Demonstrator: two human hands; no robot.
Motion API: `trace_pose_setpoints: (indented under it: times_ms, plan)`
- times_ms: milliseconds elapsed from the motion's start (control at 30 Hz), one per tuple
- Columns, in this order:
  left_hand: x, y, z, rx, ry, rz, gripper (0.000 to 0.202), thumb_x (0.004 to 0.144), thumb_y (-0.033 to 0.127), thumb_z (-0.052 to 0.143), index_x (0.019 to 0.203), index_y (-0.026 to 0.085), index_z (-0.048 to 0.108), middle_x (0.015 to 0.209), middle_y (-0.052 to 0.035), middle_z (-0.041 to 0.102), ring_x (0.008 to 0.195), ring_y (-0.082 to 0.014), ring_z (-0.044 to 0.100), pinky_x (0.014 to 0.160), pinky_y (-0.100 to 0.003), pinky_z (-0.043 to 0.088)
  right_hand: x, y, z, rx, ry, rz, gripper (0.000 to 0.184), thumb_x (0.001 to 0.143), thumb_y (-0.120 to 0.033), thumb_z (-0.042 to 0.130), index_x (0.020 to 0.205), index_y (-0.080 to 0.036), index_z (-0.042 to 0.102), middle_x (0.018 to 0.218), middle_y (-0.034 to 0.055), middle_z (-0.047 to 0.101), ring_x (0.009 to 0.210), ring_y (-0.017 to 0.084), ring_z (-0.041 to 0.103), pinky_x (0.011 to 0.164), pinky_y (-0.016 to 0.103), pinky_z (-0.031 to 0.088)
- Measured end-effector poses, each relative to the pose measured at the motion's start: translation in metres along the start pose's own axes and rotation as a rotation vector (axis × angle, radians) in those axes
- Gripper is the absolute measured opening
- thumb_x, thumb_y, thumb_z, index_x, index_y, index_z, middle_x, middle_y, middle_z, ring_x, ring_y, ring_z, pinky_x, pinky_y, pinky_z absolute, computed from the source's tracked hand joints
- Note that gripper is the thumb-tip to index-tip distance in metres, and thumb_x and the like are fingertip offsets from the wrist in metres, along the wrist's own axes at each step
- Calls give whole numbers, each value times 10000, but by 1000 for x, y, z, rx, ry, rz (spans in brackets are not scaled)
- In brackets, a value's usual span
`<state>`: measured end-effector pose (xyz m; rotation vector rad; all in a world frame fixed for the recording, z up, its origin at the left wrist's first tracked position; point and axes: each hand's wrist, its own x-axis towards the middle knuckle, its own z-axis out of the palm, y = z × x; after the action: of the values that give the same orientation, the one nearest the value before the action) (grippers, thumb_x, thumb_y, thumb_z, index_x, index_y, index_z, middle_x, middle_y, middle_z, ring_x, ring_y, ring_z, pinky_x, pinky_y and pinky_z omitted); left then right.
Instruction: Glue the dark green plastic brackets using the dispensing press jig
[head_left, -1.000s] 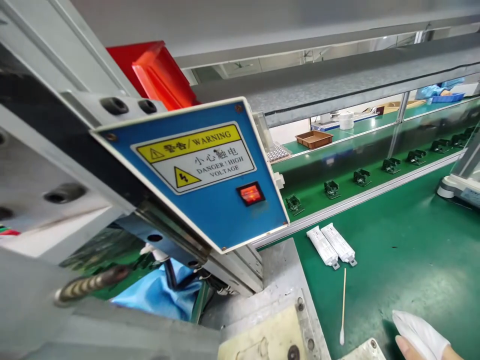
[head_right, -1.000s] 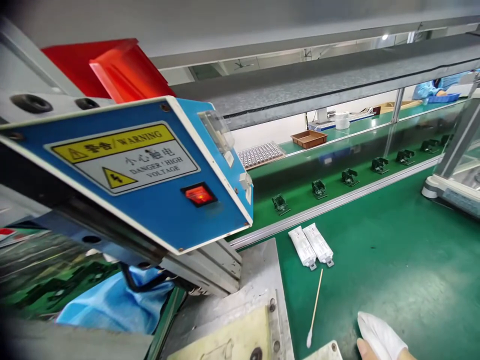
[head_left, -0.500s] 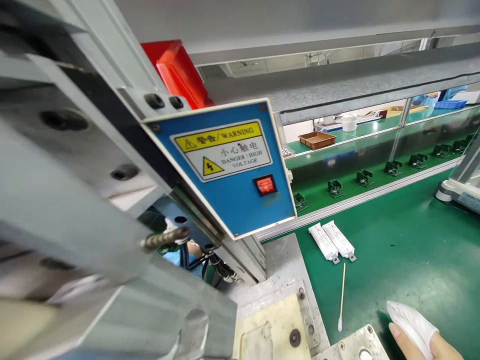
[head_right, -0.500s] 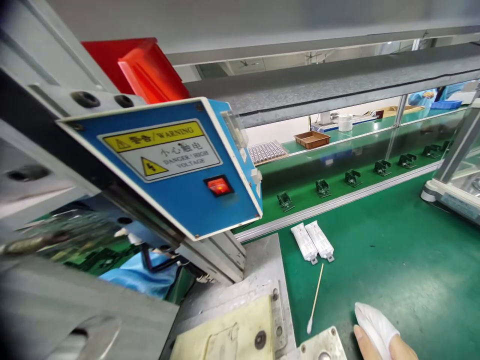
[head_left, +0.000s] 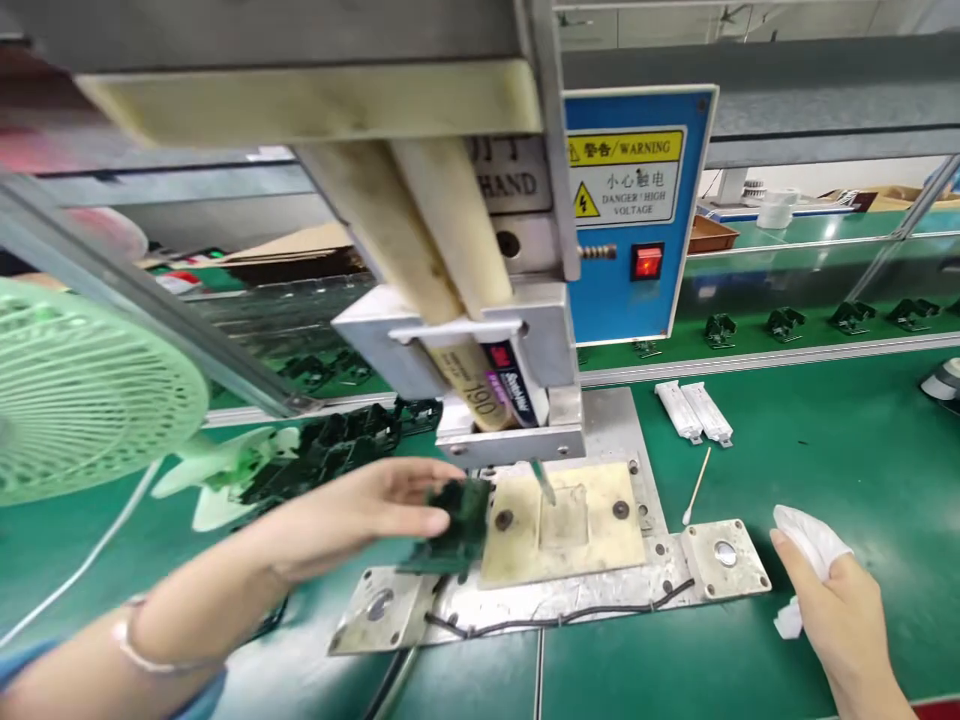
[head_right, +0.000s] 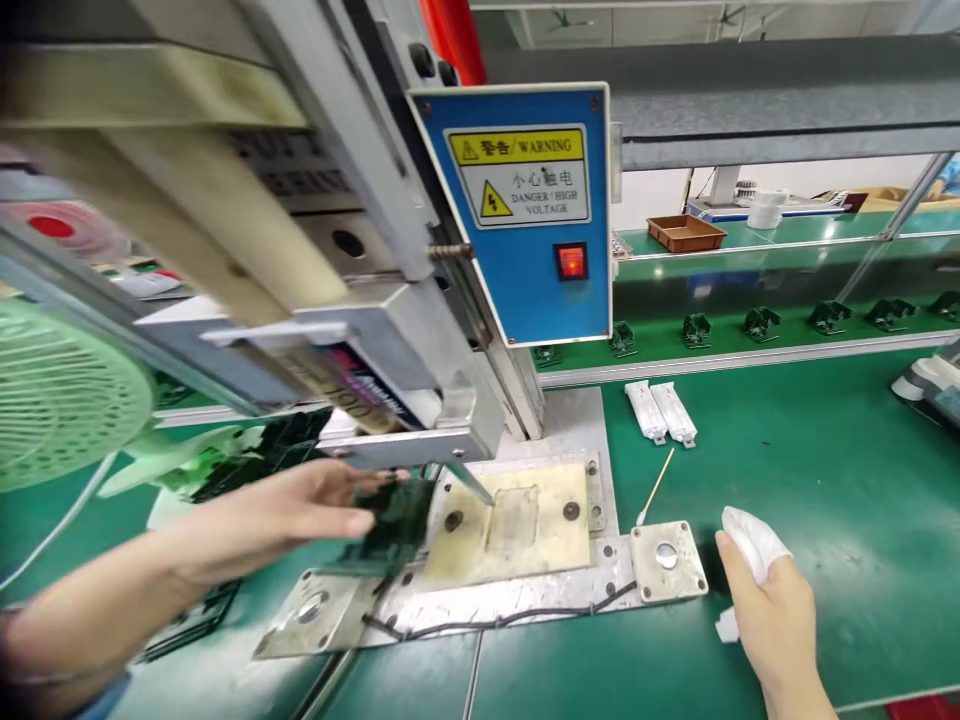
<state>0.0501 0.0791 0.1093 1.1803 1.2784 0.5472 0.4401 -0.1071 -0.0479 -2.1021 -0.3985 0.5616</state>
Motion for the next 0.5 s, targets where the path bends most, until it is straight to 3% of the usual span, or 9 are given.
trace_pose_setpoints:
  times_ms: [67, 133, 300, 400, 500]
  plan:
    - [-5, -16, 17, -21, -275, -117, 599, 516, 296, 950, 1032, 110, 710, 1001, -99, 748, 952, -249, 696, 850, -313, 540, 0, -1, 0, -9, 20, -14, 533, 663, -626, 700, 885, -142, 710, 777, 97, 711, 644, 246, 644, 490, 306, 486]
    - [-7, -28, 37, -56, -364, -113, 595, 548, 332, 933, 1060, 140, 700, 1090, -102, 720, 1040, -237, 664, 880, -288, 518, 0, 0, 0, -15, 28, -28, 514, 661, -630, 700, 825, -143, 704, 763, 99, 700, 664, 253, 643, 519, 318, 495]
    - [12, -33, 69, 45, -363, 76, 548, 582, 335, 888, 1027, 160, 621, 1014, -80, 682, 960, -215, 648, 884, -343, 523, 3, 0, -1, 41, 16, -46, 590, 638, -611, 702, 1002, -146, 717, 860, 86, 716, 691, 254, 644, 549, 333, 509]
    - [28, -36, 75, 106, -311, 174, 630, 558, 333, 883, 1070, 170, 554, 911, -45, 641, 861, -207, 637, 831, -370, 532, 2, -4, -1, 16, 22, -22, 513, 633, -607, 710, 855, -144, 710, 782, 97, 698, 637, 248, 626, 492, 326, 485]
    - [35, -47, 78, 191, -227, 265, 686, 585, 338, 856, 1148, 196, 492, 931, -33, 596, 868, -212, 625, 836, -396, 534, 3, -5, -1, -1, 13, 2, 476, 636, -615, 716, 770, -159, 688, 736, 91, 682, 602, 241, 613, 482, 330, 487]
